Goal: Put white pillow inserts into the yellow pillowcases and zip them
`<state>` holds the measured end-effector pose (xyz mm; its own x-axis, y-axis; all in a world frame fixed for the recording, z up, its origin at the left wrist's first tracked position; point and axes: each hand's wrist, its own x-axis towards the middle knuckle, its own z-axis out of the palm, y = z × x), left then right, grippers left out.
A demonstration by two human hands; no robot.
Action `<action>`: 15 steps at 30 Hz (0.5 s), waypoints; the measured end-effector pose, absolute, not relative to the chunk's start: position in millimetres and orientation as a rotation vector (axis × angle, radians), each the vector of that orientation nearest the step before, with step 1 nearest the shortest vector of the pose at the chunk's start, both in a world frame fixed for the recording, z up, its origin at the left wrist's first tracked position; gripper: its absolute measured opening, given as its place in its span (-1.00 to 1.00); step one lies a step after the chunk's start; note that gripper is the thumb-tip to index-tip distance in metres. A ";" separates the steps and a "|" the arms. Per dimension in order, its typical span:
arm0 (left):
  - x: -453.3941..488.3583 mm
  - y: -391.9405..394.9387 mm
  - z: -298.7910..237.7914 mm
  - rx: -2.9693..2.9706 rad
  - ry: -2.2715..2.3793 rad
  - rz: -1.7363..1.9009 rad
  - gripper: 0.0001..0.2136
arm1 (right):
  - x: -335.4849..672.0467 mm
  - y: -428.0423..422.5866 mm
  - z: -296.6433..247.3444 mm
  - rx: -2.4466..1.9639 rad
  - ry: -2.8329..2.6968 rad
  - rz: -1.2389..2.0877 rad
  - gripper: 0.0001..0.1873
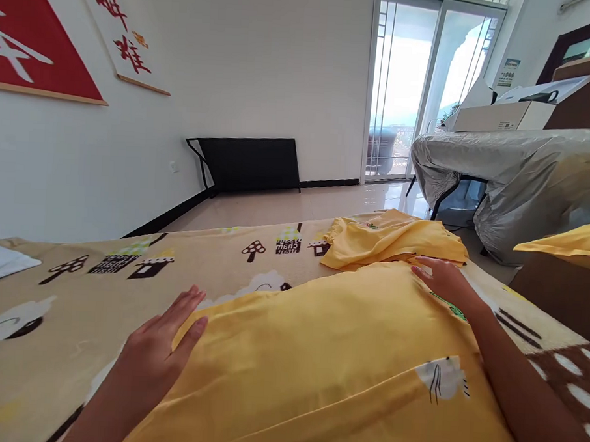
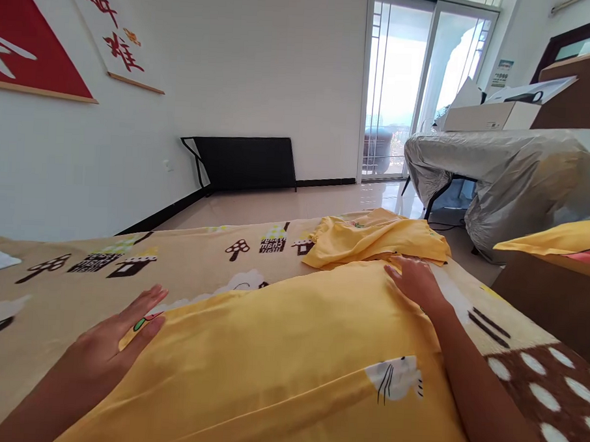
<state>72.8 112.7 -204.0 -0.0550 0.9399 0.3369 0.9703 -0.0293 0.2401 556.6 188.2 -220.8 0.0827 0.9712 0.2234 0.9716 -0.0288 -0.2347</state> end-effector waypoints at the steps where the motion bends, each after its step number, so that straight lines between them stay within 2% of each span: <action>1: 91.5 99.7 -196.4 -2.162 -1.915 -0.770 -0.49 | 540.5 171.4 -205.8 -1.913 -1.944 -0.091 -0.45; 4: 143.6 69.2 -189.0 -2.369 -1.431 -0.762 -0.46 | 482.9 122.8 -180.7 -1.405 -2.103 -0.198 -0.43; 7: 171.8 65.8 -203.4 -2.503 -1.221 -0.607 -0.41 | 437.4 102.0 -189.3 -1.097 -2.448 -0.020 -0.39; 11: 172.2 84.2 -230.5 -2.601 -1.275 -0.362 -0.38 | 420.4 113.6 -213.1 -1.068 -2.607 0.259 -0.39; 15: 166.9 89.4 -236.9 -2.642 -1.340 -0.348 -0.41 | 424.6 120.6 -214.6 -1.101 -2.584 0.302 -0.39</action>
